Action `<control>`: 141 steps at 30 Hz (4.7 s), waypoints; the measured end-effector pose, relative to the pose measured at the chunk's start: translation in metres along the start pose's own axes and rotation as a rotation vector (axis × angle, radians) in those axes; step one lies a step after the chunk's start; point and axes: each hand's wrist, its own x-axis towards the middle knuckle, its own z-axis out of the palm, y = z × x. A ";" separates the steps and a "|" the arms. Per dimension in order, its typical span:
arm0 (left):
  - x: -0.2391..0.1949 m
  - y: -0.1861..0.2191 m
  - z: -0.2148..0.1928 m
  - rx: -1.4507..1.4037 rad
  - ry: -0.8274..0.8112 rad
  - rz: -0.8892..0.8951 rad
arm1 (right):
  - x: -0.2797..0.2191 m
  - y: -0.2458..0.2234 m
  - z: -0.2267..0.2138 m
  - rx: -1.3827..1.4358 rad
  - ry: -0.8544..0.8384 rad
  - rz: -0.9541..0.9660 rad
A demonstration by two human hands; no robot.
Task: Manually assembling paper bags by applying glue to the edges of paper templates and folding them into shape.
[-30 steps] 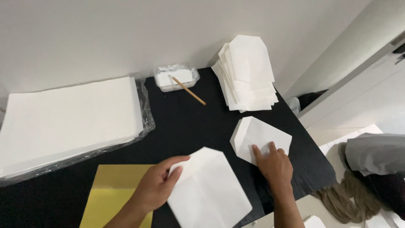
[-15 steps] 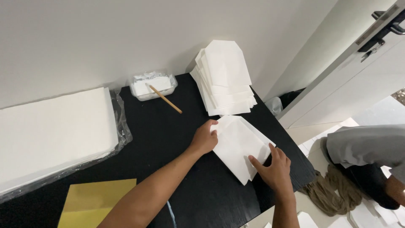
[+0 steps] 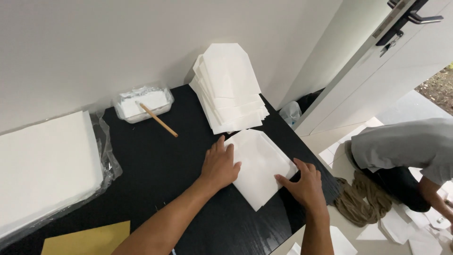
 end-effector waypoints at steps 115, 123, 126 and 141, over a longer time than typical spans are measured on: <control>-0.359 -0.250 -0.124 0.102 0.131 -0.391 | -0.134 -0.367 0.161 -0.282 -0.289 -1.132; -0.354 -0.264 -0.116 0.197 0.496 -0.344 | -0.090 -0.355 0.213 -0.255 -0.233 -1.416; -0.356 -0.260 -0.122 0.200 0.533 -0.356 | -0.083 -0.355 0.221 -0.235 -0.131 -1.515; -0.364 -0.230 -0.146 0.570 1.076 -0.341 | -0.141 -0.369 0.142 0.272 -0.385 -1.309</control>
